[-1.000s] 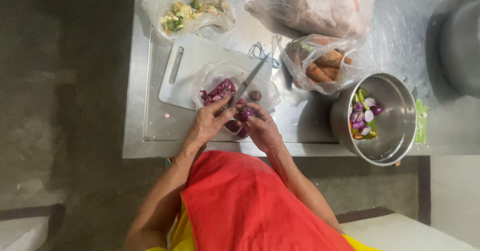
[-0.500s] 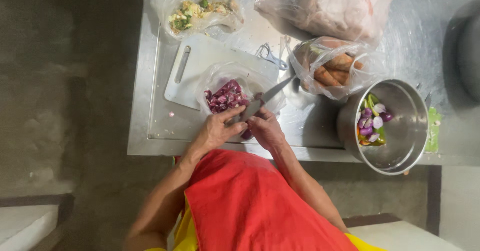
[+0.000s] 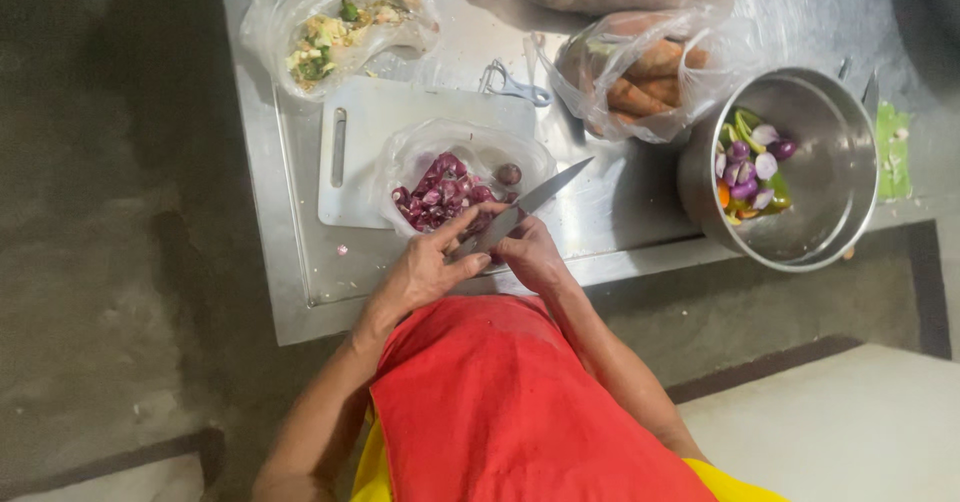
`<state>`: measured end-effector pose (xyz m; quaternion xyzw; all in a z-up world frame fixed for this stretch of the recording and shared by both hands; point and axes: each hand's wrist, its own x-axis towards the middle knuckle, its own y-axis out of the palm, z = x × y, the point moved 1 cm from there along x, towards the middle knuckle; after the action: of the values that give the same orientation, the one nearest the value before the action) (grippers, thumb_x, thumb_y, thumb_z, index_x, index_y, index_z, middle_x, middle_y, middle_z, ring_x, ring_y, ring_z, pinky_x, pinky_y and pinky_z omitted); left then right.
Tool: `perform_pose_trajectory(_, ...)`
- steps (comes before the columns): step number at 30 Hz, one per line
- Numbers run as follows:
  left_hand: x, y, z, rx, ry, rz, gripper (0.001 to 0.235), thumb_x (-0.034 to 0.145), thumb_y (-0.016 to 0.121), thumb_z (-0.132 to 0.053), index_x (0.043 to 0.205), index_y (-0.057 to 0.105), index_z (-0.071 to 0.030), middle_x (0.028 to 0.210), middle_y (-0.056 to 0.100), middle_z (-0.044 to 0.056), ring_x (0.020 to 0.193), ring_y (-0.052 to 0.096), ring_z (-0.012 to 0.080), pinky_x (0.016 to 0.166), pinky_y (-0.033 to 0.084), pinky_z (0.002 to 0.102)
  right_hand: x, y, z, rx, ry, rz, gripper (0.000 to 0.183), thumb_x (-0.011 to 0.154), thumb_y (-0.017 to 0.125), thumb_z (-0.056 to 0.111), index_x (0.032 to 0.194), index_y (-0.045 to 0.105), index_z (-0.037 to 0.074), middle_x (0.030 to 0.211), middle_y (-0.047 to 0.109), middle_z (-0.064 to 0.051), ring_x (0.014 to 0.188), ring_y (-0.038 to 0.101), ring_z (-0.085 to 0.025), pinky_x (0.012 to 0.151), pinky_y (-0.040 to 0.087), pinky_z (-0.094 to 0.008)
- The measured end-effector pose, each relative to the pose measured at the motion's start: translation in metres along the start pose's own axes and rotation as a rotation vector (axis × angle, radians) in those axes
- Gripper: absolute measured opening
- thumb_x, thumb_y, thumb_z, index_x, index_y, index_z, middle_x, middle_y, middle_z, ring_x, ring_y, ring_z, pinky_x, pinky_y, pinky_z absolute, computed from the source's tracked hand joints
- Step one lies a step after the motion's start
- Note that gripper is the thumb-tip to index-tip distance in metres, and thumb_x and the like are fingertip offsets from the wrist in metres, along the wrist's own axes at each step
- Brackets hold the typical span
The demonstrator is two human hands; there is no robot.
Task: The person chops red onions on a white cutting board using a knife and places the pieces into a metal bowl containing other sliced vegetables.
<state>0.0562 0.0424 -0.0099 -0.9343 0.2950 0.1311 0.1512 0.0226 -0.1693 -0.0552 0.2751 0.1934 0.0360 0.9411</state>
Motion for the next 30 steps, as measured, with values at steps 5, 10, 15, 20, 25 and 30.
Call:
perform_pose_trajectory(5,0.001,-0.007,-0.008,-0.008,-0.035,0.064,0.078,0.082,0.08,-0.035,0.153,0.05,-0.02,0.069,0.054,0.002,0.064,0.05,0.0133,0.059,0.046,0.033,-0.002,-0.005,-0.008,-0.068,-0.04,-0.048,0.056,0.087,0.08,0.003,0.139,0.061,-0.004,0.108,0.074,-0.011,0.096,0.071,-0.02,0.086,0.057,-0.032)
perform_pose_trajectory(10,0.004,-0.007,0.002,0.006,-0.039,0.07,0.074,0.084,0.08,-0.036,0.151,0.055,-0.02,0.074,0.057,0.004,0.069,0.052,0.0124,0.064,0.049,0.029,-0.005,0.004,-0.008,-0.081,-0.012,-0.105,0.052,0.084,0.079,0.005,0.133,0.062,-0.001,0.105,0.075,-0.006,0.094,0.072,-0.017,0.086,0.058,-0.03)
perform_pose_trajectory(15,0.016,-0.003,0.024,-0.381,0.1,0.101,0.06,0.09,0.076,-0.029,0.144,0.059,-0.008,0.124,0.075,0.006,0.106,0.068,0.0079,0.092,0.056,0.024,-0.004,0.013,0.0,-0.239,0.007,-0.178,0.049,0.088,0.077,0.01,0.135,0.065,0.002,0.1,0.073,-0.005,0.078,0.065,-0.012,0.066,0.051,-0.025)
perform_pose_trajectory(20,0.03,0.004,0.046,-0.385,0.138,0.013,0.055,0.093,0.077,-0.02,0.143,0.061,-0.003,0.127,0.074,0.008,0.106,0.066,0.0087,0.092,0.054,0.023,-0.002,0.022,0.008,-0.237,0.02,-0.171,0.042,0.092,0.074,0.01,0.132,0.065,0.001,0.098,0.074,-0.007,0.074,0.066,-0.014,0.061,0.051,-0.025)
perform_pose_trajectory(25,0.037,-0.016,0.052,-0.399,0.0,-0.127,0.056,0.098,0.072,-0.024,0.148,0.058,-0.004,0.101,0.075,0.004,0.086,0.062,0.0061,0.075,0.052,0.022,-0.008,0.024,0.01,-0.086,-0.091,-0.103,0.048,0.086,0.073,0.0,0.132,0.062,0.002,0.116,0.073,-0.006,0.088,0.068,-0.015,0.075,0.056,-0.026)
perform_pose_trajectory(30,0.015,-0.004,0.023,-0.125,-0.003,0.001,0.074,0.087,0.079,-0.03,0.15,0.05,-0.004,0.074,0.06,0.001,0.067,0.053,0.0076,0.06,0.047,0.026,0.002,0.01,-0.002,-0.068,-0.073,-0.085,0.047,0.089,0.076,0.002,0.133,0.061,0.0,0.112,0.071,-0.009,0.096,0.07,-0.017,0.079,0.057,-0.028)
